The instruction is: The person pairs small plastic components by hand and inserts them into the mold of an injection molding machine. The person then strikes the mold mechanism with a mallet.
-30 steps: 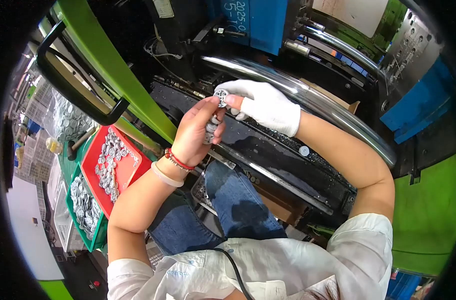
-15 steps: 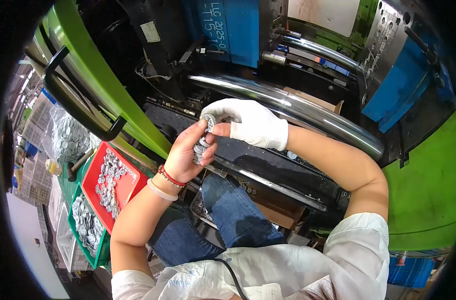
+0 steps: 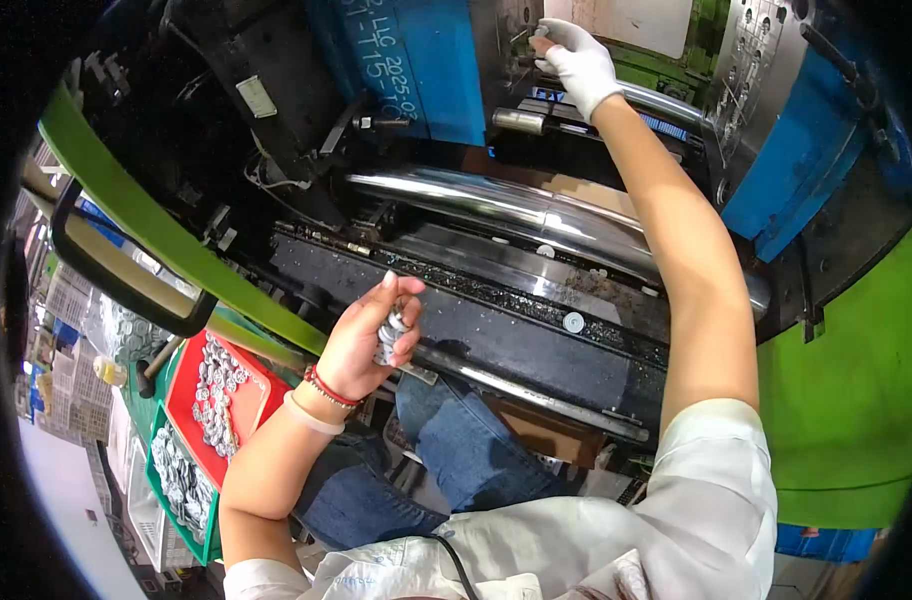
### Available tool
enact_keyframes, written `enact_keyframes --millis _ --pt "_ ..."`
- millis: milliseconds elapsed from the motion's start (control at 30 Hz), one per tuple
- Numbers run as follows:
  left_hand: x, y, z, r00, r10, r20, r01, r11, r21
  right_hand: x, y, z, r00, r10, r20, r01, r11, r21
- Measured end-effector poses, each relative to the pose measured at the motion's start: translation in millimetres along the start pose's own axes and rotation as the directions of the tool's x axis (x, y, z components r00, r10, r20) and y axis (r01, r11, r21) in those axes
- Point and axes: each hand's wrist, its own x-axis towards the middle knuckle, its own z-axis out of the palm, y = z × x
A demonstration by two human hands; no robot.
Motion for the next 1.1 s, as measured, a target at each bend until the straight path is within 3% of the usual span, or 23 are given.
enact_keyframes --millis 67,167,200,367,500,667,1100 --pt "2.5 2.1 -2.8 0.999 -0.013 -0.036 0.013 1.000 0.008 28.5 26.8 -10.6 0.991 0.095 -0.089 -0.101 0.993 -0.057" --pt "6.4 3.8 -5.7 0.999 -0.002 -0.049 0.001 1.000 -0.002 45.2 41.5 -12.1 0.992 0.078 -0.095 -0.090 0.987 -0.135" --pt "7.5 4.5 -6.7 0.998 0.006 -0.058 -0.007 1.000 -0.001 51.6 45.8 -10.9 0.987 0.135 -0.083 -0.140 0.989 -0.055" --pt "12.6 7.9 -6.6 0.999 0.037 -0.040 -0.030 0.988 0.151 83.8 84.3 -7.7 0.986 0.097 -0.133 -0.080 0.988 0.132" --pt "20.7 4.5 -5.4 1.000 0.014 -0.005 -0.012 0.974 0.226 100.2 91.0 -9.7 0.981 0.121 -0.151 -0.113 0.992 0.061" --pt "31.4 2.2 -5.1 1.000 -0.016 -0.009 0.017 0.977 0.214 110.2 92.3 -7.7 0.987 0.126 -0.102 -0.117 0.989 0.089" --pt "42.0 0.5 -5.4 0.997 -0.066 -0.035 0.071 0.980 0.183 110.2 76.2 -9.7 0.990 0.138 -0.029 -0.140 0.980 -0.141"
